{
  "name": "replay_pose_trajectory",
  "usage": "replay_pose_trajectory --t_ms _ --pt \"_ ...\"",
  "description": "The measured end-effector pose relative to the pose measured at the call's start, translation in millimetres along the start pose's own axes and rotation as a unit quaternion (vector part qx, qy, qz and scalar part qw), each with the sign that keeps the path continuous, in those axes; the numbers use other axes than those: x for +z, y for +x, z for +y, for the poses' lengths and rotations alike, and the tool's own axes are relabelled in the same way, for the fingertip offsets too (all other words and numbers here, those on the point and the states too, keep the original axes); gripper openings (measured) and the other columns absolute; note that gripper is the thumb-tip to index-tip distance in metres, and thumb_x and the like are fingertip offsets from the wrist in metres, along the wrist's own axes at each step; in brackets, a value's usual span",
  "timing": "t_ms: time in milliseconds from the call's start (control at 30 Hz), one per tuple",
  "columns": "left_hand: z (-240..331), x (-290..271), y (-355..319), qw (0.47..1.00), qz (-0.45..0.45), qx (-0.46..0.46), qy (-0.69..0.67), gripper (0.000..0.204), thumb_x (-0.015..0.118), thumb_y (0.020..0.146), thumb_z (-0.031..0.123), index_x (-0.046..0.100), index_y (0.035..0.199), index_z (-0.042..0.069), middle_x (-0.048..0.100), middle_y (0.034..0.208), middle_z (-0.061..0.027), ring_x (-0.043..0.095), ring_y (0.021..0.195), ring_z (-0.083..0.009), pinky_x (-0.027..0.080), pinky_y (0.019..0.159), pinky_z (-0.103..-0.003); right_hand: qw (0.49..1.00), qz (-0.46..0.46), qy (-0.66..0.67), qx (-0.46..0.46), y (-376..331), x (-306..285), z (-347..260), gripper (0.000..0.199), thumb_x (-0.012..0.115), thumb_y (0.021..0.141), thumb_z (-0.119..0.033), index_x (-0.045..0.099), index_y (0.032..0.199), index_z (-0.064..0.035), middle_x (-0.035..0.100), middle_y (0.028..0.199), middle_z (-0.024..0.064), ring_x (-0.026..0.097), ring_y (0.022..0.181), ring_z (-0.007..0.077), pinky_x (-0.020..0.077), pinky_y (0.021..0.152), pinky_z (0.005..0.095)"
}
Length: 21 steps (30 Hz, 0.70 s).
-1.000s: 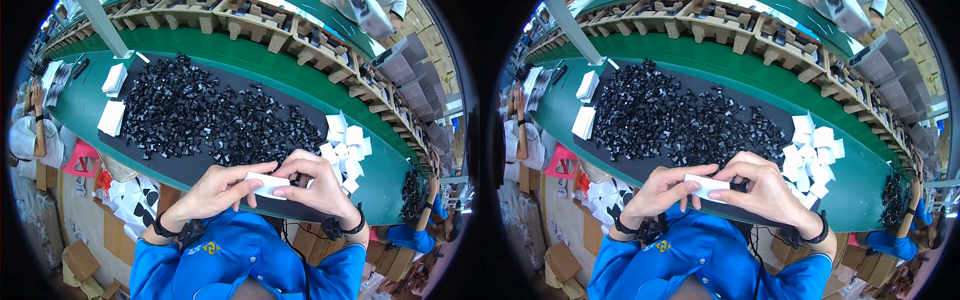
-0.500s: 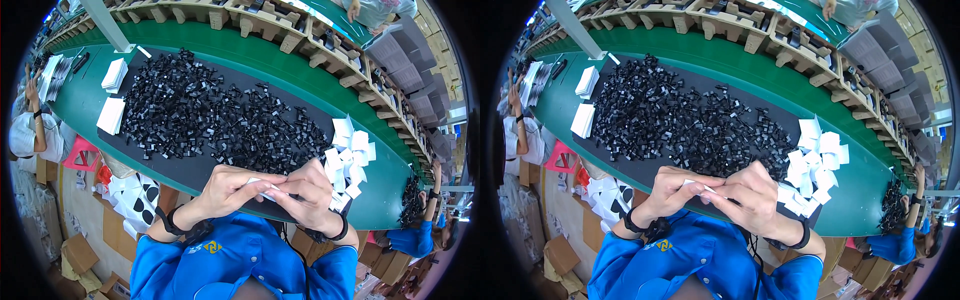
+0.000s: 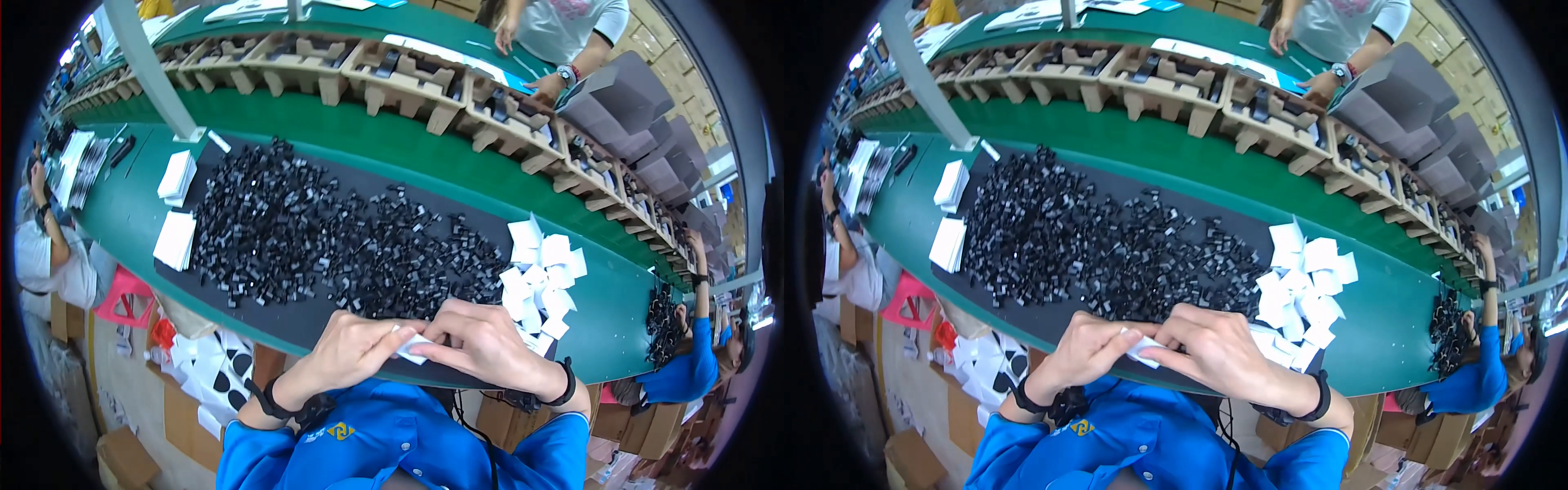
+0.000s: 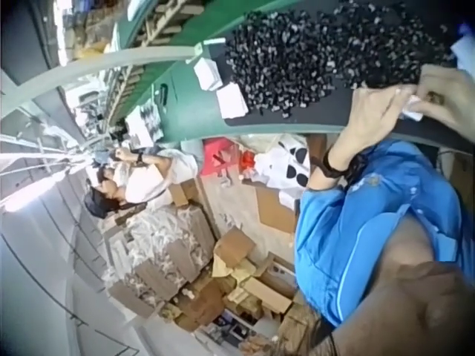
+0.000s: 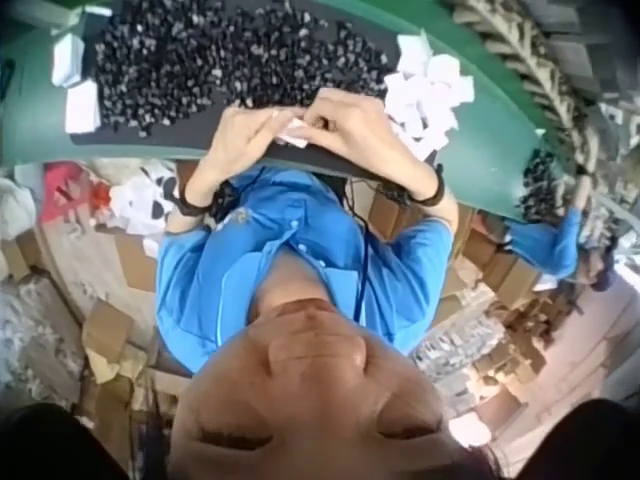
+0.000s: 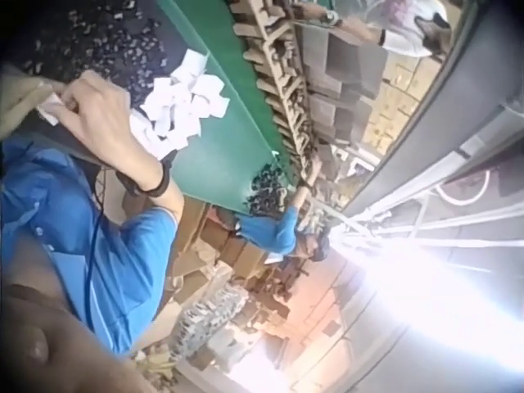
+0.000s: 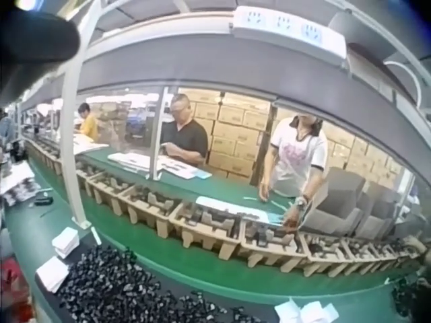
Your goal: Packaging small electronic components into individual plastic bags at a workstation.
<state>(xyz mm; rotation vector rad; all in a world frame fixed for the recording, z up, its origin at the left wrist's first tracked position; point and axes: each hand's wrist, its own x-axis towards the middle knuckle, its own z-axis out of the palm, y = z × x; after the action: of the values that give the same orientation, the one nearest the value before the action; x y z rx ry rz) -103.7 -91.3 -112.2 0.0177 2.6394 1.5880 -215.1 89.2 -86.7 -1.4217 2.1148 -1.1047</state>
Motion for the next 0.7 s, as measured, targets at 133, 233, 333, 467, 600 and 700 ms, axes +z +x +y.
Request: replay_pose_trajectory --t_ms 133,233,333,467,600,700 --pt "-2 -16 0 0.985 0.111 0.13 -0.008 0.036 0.043 0.098 0.026 0.061 0.118 0.002 0.071 0.09 -0.0124 0.068 0.069 -0.0136 0.051 0.058 -0.024 0.994 -0.035 -0.029 -0.102 28 -26 -5 0.01 0.072 0.076 -0.009 0.065 0.072 -0.0035 0.057 0.066 0.0052 0.058 0.06 0.017 0.0436 0.052 0.0284" --pt "-7 -57 -23 0.951 0.269 0.02 -0.15 0.044 0.039 0.099 0.028 0.046 0.131 -0.001 0.068 0.097 -0.0187 0.068 0.064 -0.017 0.049 0.053 -0.022 0.988 0.131 -0.036 -0.067 94 -81 23 0.007 0.065 0.076 -0.007 0.063 0.071 -0.003 0.057 0.066 0.0011 0.058 0.063 0.0115 0.0438 0.053 0.0276" --pt "-22 -88 -40 0.897 0.41 0.016 -0.167 0.045 0.039 0.099 0.026 0.042 0.133 -0.003 0.068 0.094 -0.0192 0.064 0.054 -0.0146 0.044 0.045 -0.019 0.882 0.281 -0.377 -0.013 178 -138 69 0.025 0.067 0.079 -0.024 0.061 0.069 -0.0016 0.061 0.07 0.0155 0.062 0.064 0.0287 0.0489 0.059 0.0365" --pt "-32 -119 -67 0.836 0.541 -0.002 -0.094 0.044 0.042 0.098 0.023 0.041 0.134 -0.002 0.069 0.091 -0.0166 0.059 0.048 -0.0105 0.04 0.041 -0.016 0.859 0.264 -0.43 0.089 261 -153 130 0.024 0.067 0.076 -0.026 0.066 0.074 -0.0026 0.065 0.081 0.0203 0.065 0.077 0.0339 0.0508 0.066 0.0423" --pt "-62 -156 -104 0.772 0.633 -0.003 -0.054 0.043 0.043 0.098 0.021 0.041 0.136 0.001 0.068 0.094 -0.014 0.056 0.048 -0.0072 0.036 0.04 -0.014 0.843 0.215 -0.426 0.249 297 -146 154 0.022 0.065 0.074 -0.022 0.068 0.083 -0.0025 0.067 0.09 0.0213 0.066 0.085 0.0351 0.0524 0.071 0.0424" --pt "-64 -164 -119 0.74 0.672 -0.033 -0.011 0.044 0.045 0.097 0.021 0.041 0.137 0.003 0.067 0.099 -0.0128 0.057 0.052 -0.0062 0.037 0.041 -0.015 0.821 0.211 -0.453 0.278 308 -129 160 0.022 0.061 0.075 -0.02 0.07 0.087 -0.0047 0.069 0.094 0.0163 0.067 0.089 0.0317 0.0541 0.074 0.0413"
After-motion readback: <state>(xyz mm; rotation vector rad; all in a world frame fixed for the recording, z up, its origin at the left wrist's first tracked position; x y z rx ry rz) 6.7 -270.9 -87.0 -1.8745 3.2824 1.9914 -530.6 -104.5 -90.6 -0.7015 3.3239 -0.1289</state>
